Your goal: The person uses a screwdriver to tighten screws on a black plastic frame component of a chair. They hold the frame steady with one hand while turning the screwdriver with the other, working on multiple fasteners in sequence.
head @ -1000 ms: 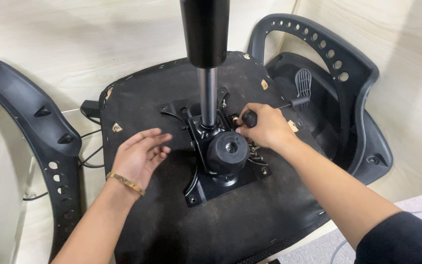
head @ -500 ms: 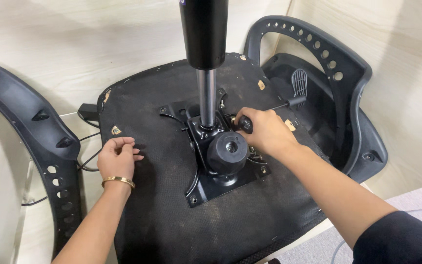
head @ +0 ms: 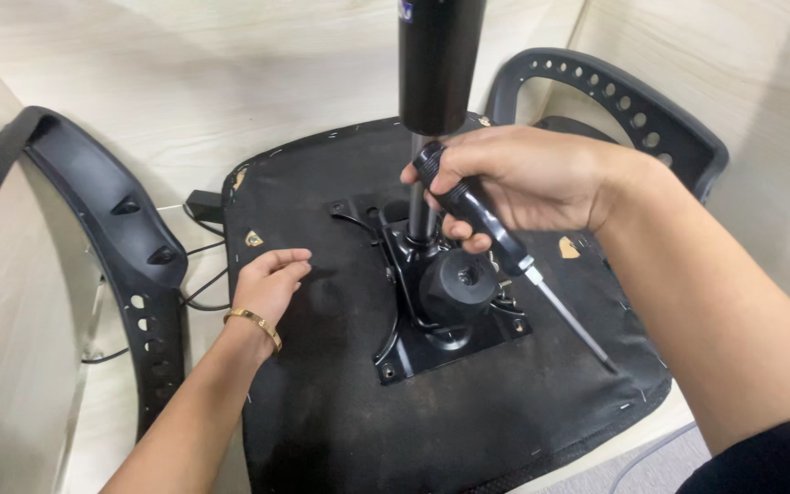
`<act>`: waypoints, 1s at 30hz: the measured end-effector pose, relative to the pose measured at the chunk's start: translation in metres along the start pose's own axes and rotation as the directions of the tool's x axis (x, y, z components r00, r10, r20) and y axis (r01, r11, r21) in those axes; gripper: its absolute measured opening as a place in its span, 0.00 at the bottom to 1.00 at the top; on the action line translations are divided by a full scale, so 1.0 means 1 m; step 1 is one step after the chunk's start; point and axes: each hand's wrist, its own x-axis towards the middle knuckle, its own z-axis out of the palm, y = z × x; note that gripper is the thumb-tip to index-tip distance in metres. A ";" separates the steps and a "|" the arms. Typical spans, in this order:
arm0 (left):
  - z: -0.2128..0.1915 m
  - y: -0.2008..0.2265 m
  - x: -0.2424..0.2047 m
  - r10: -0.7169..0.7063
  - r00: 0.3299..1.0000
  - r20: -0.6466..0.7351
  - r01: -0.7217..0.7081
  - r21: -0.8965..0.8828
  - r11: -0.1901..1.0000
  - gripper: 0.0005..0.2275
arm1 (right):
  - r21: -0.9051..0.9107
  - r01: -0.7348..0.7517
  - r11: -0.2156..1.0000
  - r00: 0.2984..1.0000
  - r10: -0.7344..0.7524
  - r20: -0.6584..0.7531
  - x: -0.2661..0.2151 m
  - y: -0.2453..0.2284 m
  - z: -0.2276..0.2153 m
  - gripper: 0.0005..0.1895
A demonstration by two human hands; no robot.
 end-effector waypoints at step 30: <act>-0.074 0.053 0.053 0.303 0.947 0.107 -0.314 0.504 0.805 0.30 | -0.586 0.674 0.450 0.554 -0.833 -0.002 0.143 -0.004 0.094 0.23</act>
